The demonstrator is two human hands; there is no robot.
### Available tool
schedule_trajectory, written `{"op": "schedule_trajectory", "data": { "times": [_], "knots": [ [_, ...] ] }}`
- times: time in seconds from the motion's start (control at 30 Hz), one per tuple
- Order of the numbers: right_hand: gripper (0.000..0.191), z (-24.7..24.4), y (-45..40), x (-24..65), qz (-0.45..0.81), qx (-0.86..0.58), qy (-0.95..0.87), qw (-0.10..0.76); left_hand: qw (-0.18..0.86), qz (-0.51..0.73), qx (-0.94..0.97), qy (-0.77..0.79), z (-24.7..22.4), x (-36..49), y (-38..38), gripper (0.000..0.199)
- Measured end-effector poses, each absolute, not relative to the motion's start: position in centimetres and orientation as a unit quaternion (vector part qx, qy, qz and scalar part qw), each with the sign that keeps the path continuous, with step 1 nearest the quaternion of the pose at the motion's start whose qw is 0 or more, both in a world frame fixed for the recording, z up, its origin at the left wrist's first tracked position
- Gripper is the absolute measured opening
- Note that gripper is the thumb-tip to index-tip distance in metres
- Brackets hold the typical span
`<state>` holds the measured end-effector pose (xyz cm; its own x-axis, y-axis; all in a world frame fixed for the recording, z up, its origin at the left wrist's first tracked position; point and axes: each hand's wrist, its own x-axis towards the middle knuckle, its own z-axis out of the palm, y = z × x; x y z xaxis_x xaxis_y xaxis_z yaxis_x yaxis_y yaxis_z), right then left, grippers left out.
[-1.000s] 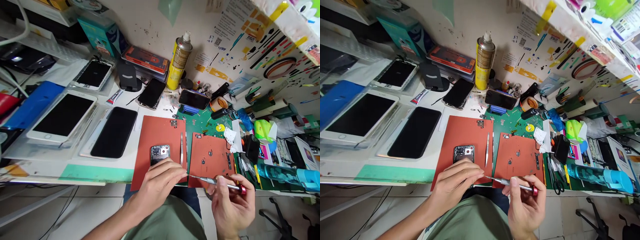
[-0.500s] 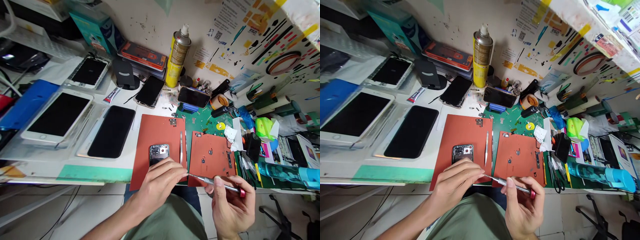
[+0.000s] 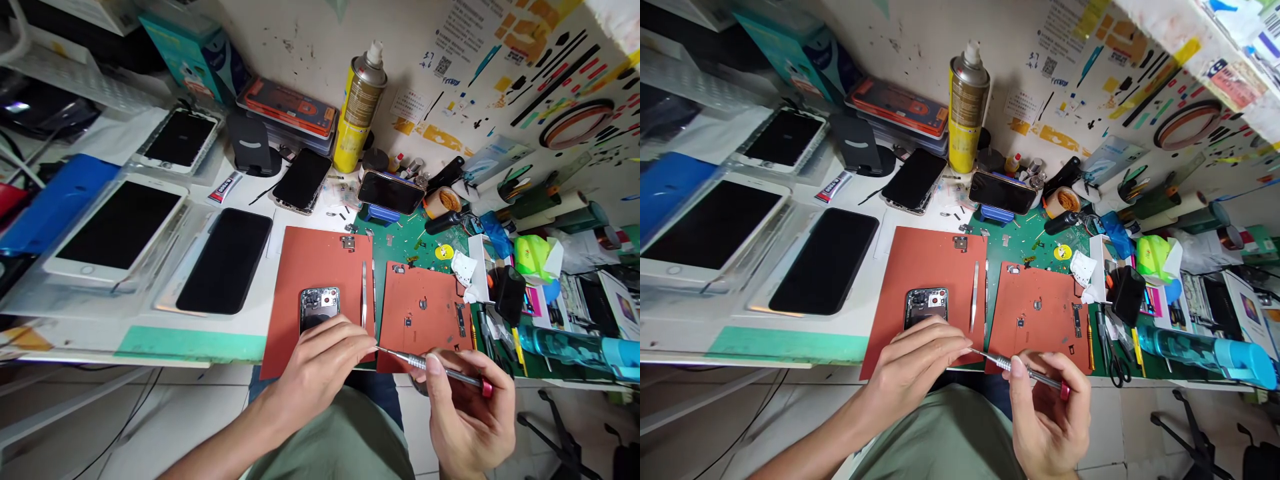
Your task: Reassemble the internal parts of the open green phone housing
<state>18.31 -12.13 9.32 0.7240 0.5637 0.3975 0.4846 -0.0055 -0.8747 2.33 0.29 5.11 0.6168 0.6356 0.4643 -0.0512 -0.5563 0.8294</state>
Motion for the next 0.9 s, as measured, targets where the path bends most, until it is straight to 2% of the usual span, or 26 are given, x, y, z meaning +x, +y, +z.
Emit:
{"op": "schedule_trajectory", "data": {
  "times": [0.57, 0.8, 0.9],
  "knots": [
    [0.046, 9.6, -12.3, 19.1, 0.06, -0.69, -0.415, 0.59, 0.451, 0.371, 0.793, 0.173, 4.4, 2.0, 0.0, 0.029],
    [0.037, 9.9, -12.0, 19.0, 0.125, -0.697, -0.359, 0.608, 0.485, 0.383, 0.768, 0.172, 3.7, 2.3, 0.0, 0.032],
    [0.032, 9.9, -11.8, 18.9, 0.169, -0.695, -0.309, 0.627, 0.527, 0.418, 0.715, 0.189, 3.7, 2.7, 0.0, 0.026]
  ]
}}
